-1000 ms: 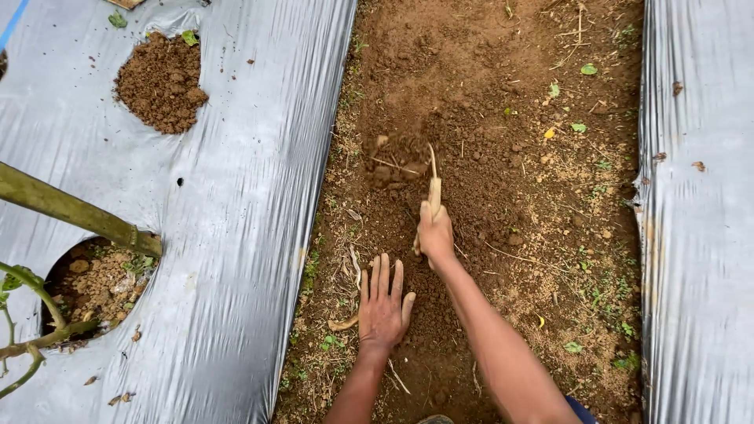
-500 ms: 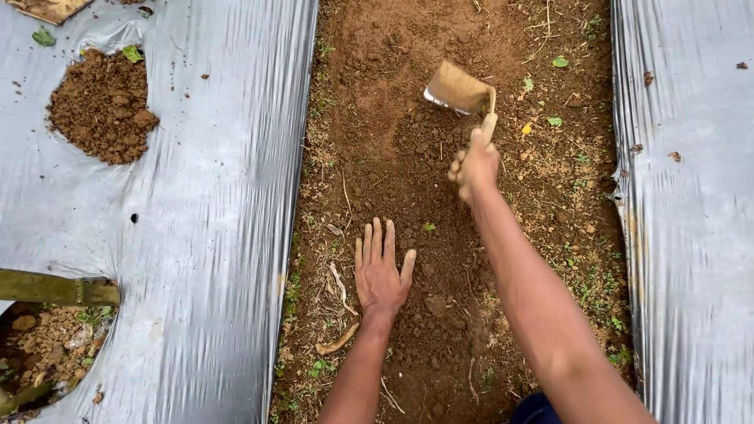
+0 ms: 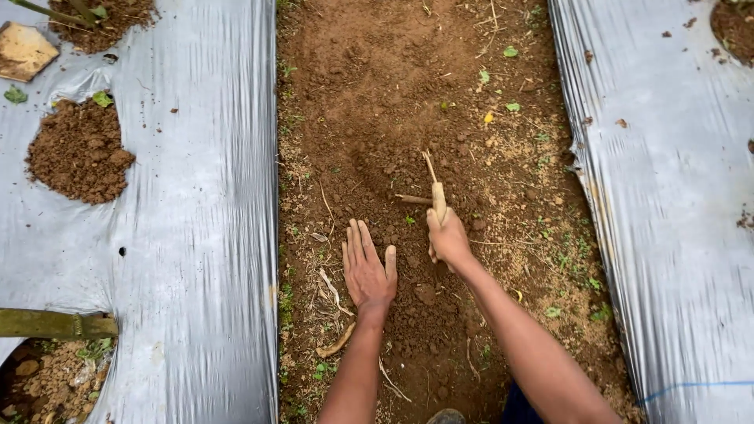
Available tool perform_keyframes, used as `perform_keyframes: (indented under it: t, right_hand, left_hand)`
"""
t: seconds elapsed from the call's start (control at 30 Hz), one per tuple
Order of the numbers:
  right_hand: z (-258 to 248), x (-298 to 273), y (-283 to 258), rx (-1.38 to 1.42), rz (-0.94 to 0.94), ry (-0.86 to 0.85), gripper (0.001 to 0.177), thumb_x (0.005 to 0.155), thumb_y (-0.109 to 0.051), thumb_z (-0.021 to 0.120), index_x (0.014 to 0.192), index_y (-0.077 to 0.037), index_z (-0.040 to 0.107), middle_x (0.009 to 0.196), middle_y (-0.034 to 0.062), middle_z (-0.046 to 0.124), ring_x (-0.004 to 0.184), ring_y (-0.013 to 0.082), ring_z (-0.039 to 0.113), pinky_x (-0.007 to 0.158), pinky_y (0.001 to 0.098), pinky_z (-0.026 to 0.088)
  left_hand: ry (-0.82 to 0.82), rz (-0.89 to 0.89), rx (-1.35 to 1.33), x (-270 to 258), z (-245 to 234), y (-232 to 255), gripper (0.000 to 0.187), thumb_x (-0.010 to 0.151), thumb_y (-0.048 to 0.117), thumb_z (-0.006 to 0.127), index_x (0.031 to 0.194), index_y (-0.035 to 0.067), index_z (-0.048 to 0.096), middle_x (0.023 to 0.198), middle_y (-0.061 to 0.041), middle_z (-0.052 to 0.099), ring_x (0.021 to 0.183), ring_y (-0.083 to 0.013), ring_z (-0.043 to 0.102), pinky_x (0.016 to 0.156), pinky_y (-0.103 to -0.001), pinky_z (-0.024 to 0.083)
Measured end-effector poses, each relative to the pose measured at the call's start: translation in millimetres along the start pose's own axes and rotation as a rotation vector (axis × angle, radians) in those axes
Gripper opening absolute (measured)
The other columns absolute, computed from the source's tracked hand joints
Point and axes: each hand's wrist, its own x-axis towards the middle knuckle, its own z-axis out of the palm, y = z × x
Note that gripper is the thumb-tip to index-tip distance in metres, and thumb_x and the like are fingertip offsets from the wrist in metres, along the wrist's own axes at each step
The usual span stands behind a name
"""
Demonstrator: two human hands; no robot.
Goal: The person ties a tomato plant to a bamboo stake using blue string, then uses a hand hoe to loosen soil between plastic mulch rows and places soil around the plant base.
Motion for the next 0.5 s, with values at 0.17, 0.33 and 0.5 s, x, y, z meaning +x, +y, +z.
perform_keyframes:
  t: [0.17, 0.33, 0.5]
  right_hand:
    - [-18, -125, 54, -0.068, 0.065, 0.073, 0.032, 0.109, -0.028, 0.049, 0.107, 0.003, 0.058, 0.06, 0.0078, 0.06, 0.043, 0.0162, 0.06, 0.036, 0.0266, 0.05]
    - [-39, -24, -4, -0.034, -0.048, 0.221, 0.031, 0.113, -0.03, 0.043, 0.112, 0.0, 0.053, 0.063, 0.0027, 0.056, 0.045, 0.0128, 0.057, 0.037, 0.024, 0.048]
    - [-50, 141, -87, 0.199, -0.104, 0.23, 0.029, 0.113, -0.036, 0.041, 0.112, -0.007, 0.048, 0.066, -0.0038, 0.055, 0.044, 0.0072, 0.058, 0.033, 0.0174, 0.052]
  left_hand:
    - [0.088, 0.181, -0.079, -4, -6, -2, 0.083, 0.104, 0.068, 0.032, 0.168, 0.018, 0.013, 0.173, -0.013, 0.014, 0.158, -0.0337, 0.017, 0.127, -0.057, 0.005]
    - [-0.038, 0.421, 0.053, 2, -1, 12, 0.076, 0.1, 0.075, 0.026, 0.164, 0.033, 0.023, 0.171, -0.003, 0.022, 0.158, -0.0264, 0.019, 0.126, -0.059, 0.007]
    - [0.114, 0.694, 0.102, 21, 36, 7, 0.052, 0.101, 0.069, 0.041, 0.148, 0.047, 0.044, 0.159, 0.01, 0.041, 0.151, -0.0192, 0.036, 0.124, -0.059, 0.025]
